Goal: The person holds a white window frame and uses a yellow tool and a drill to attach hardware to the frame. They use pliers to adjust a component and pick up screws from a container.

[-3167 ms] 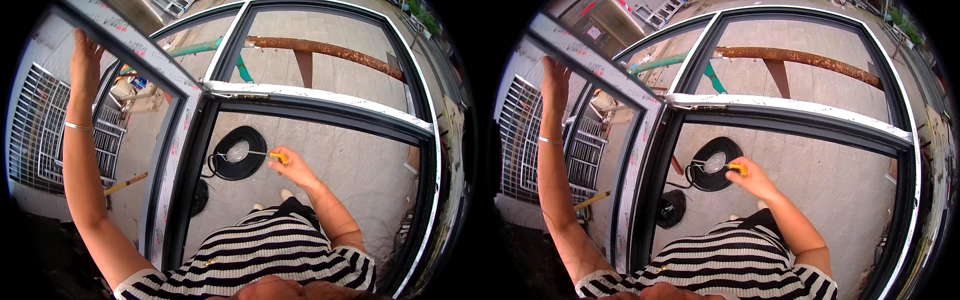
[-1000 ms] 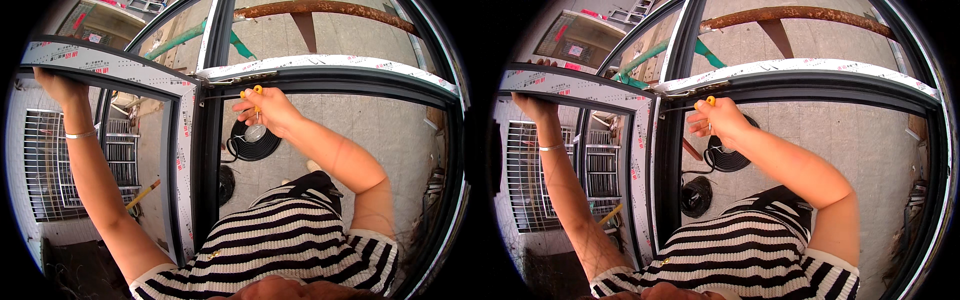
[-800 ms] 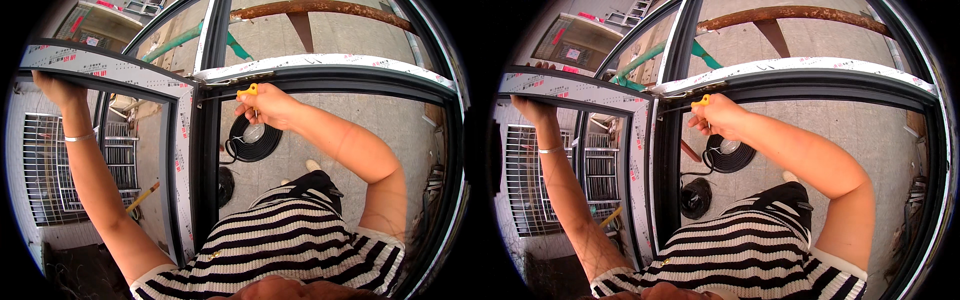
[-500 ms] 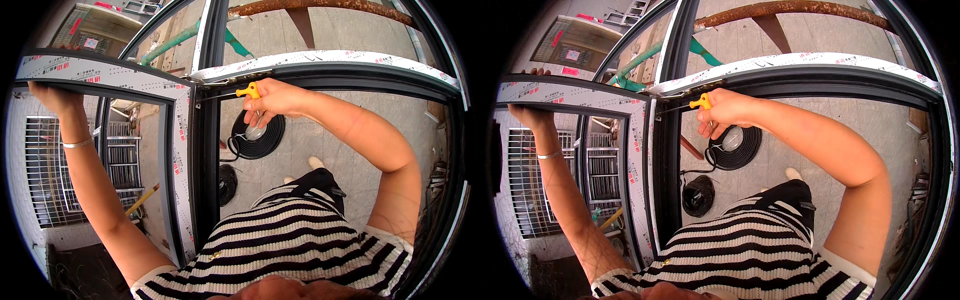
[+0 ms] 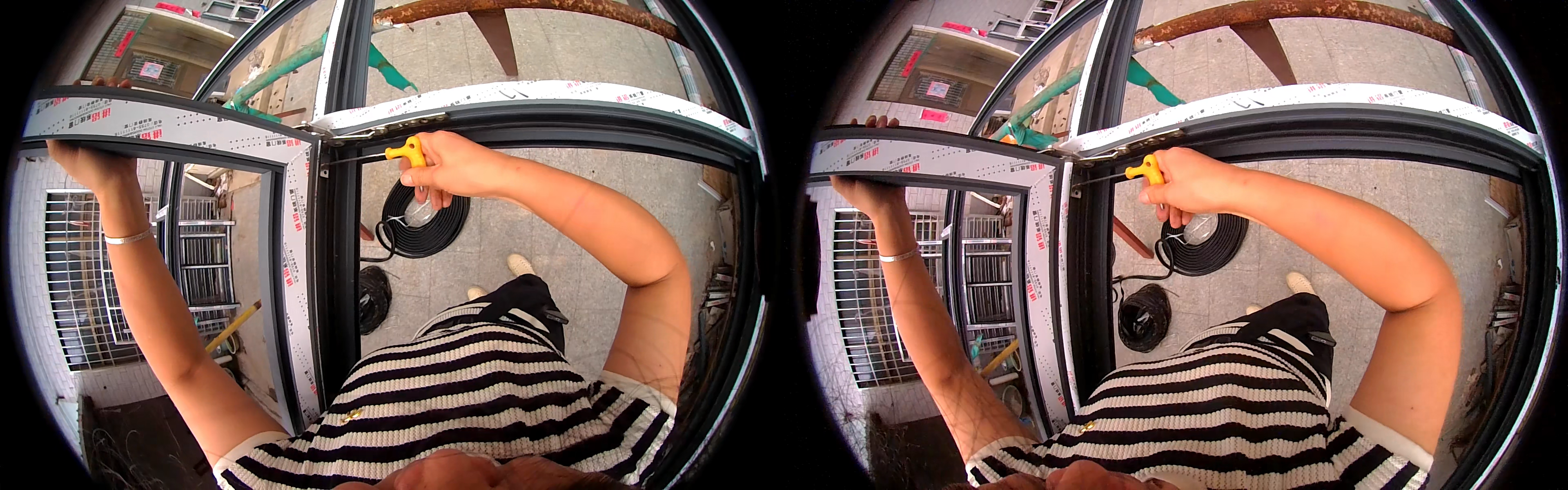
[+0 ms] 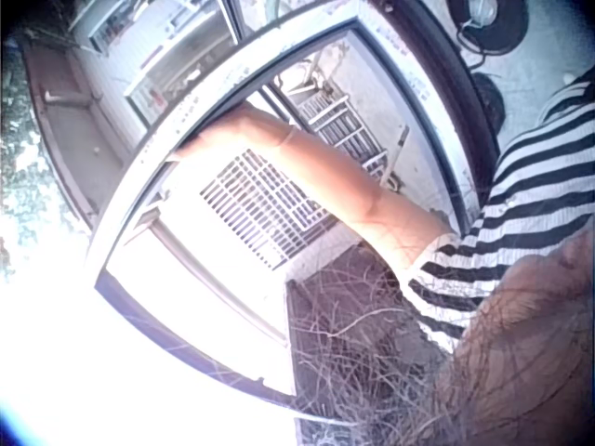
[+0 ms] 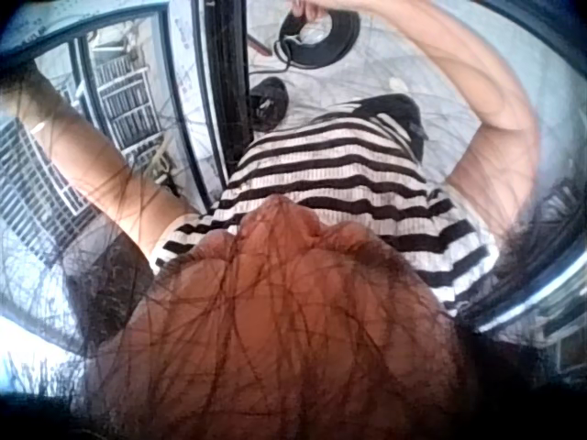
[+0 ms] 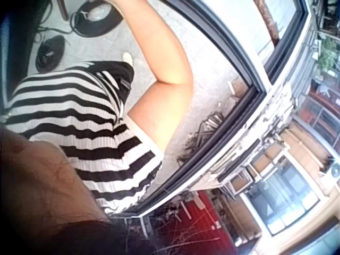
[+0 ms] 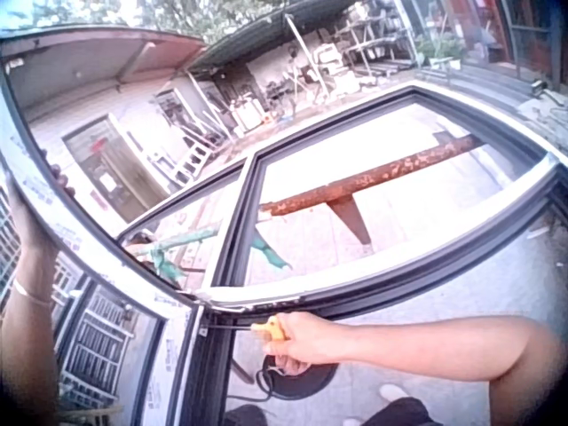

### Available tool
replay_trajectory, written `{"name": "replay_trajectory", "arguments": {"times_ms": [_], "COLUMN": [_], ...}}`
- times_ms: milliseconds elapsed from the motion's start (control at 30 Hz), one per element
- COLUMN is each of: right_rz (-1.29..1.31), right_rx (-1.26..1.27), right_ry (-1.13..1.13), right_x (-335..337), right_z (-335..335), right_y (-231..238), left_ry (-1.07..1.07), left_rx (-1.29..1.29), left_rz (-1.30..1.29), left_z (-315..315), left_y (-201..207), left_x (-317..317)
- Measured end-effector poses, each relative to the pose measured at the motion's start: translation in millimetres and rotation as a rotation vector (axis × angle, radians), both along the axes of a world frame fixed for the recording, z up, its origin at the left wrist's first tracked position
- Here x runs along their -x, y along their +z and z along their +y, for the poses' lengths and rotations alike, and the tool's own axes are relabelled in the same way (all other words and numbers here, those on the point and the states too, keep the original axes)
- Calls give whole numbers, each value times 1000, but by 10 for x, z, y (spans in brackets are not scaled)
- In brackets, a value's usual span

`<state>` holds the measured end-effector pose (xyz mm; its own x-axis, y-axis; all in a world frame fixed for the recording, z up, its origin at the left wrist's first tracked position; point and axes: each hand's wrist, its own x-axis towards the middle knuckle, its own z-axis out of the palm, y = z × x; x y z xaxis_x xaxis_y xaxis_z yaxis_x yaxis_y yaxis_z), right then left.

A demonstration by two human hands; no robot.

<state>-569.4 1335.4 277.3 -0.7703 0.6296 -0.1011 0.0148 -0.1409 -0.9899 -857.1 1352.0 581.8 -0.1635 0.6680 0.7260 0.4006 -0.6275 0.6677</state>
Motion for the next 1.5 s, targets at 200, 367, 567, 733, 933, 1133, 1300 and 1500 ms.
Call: {"name": "replay_trajectory", "arguments": {"times_ms": [200, 367, 567, 733, 933, 1133, 1300, 1500], "right_rz": [-53, -235, -445, -219, -106, -171, -329, -164], "right_rx": [-433, -1130, -1759, -2004, -1507, -936, -740, -854], "right_ry": [-473, -387, -553, -484, -552, -615, -518, -575], "right_x": [124, 14, -62, -27, 116, 194, 172, 157], "right_z": [-453, -325, -185, 28, -28, -213, -180, -215], "right_y": [-67, -206, -57, -71, -70, 55, 223, -32], "left_ry": [-99, -58, -28, 18, -131, -173, -55, 87], "left_rx": [25, 15, 1, -41, 51, 62, 1, -40], "left_rz": [-9, -23, 17, 48, -6, 47, 71, 46], "left_z": [38, 26, 8, 29, 47, 56, 53, 3], "left_y": [73, 36, 52, 0, 107, 142, 34, -29], "left_x": [174, 72, 66, 36, 233, 309, 130, -82]}}
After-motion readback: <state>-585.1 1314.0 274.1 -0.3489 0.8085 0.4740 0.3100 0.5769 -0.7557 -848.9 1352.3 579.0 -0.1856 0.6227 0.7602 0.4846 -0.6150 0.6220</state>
